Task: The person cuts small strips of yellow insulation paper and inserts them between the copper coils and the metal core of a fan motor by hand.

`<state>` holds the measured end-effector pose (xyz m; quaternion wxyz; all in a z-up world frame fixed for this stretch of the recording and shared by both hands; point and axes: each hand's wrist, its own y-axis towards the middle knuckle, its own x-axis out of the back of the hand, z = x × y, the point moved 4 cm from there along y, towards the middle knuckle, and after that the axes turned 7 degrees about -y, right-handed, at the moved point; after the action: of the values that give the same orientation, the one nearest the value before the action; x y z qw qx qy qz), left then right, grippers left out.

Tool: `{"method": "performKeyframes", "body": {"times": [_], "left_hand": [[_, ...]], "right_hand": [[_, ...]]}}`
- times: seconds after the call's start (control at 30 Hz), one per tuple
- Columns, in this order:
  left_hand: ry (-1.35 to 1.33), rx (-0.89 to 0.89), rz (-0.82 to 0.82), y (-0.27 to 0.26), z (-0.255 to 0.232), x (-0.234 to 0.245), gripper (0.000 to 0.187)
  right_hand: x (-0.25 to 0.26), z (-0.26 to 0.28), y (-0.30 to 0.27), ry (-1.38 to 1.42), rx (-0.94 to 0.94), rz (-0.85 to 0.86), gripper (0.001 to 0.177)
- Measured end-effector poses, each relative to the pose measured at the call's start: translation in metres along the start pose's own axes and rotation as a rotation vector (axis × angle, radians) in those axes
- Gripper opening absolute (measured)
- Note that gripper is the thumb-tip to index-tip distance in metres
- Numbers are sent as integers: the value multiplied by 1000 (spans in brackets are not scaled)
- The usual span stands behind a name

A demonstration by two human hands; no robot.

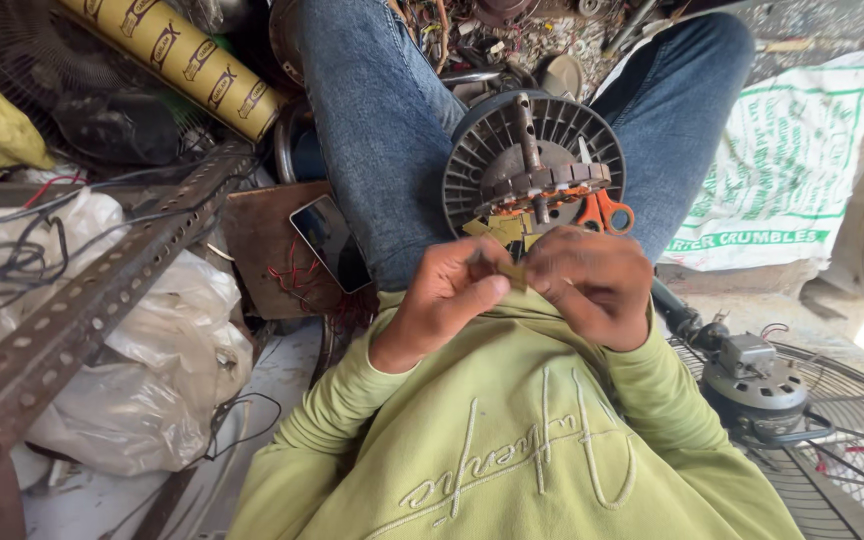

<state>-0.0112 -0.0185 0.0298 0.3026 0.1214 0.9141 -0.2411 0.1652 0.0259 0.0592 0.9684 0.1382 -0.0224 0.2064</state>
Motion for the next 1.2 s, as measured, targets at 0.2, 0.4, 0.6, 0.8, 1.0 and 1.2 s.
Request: {"method": "performKeyframes", "body": {"times": [0.2,0.4,0.6,0.8,1.0,1.2], "left_hand": [[673,-493,-193,-14,-37,-26,6],[720,-539,-180,-20,-42,-33,9],[671,-498,-149,-21,-36,-31,9],[662,-559,-138,-25,-31,-29,8],[709,-592,-118,-29,-24,-24,10],[628,-521,-111,-27,-22,-18,11]], "right_hand": [[-9,-14,-21,301,-581,-115,16],[-5,-8,-25,284,-555,-38,10],[-3,-2,-27,231,-570,-26,9],[-5,3,-23,306,-534,-17,12],[-7,10,-18,127,-379,112,10],[-11,6,-19,201,-440,90,10]]}}
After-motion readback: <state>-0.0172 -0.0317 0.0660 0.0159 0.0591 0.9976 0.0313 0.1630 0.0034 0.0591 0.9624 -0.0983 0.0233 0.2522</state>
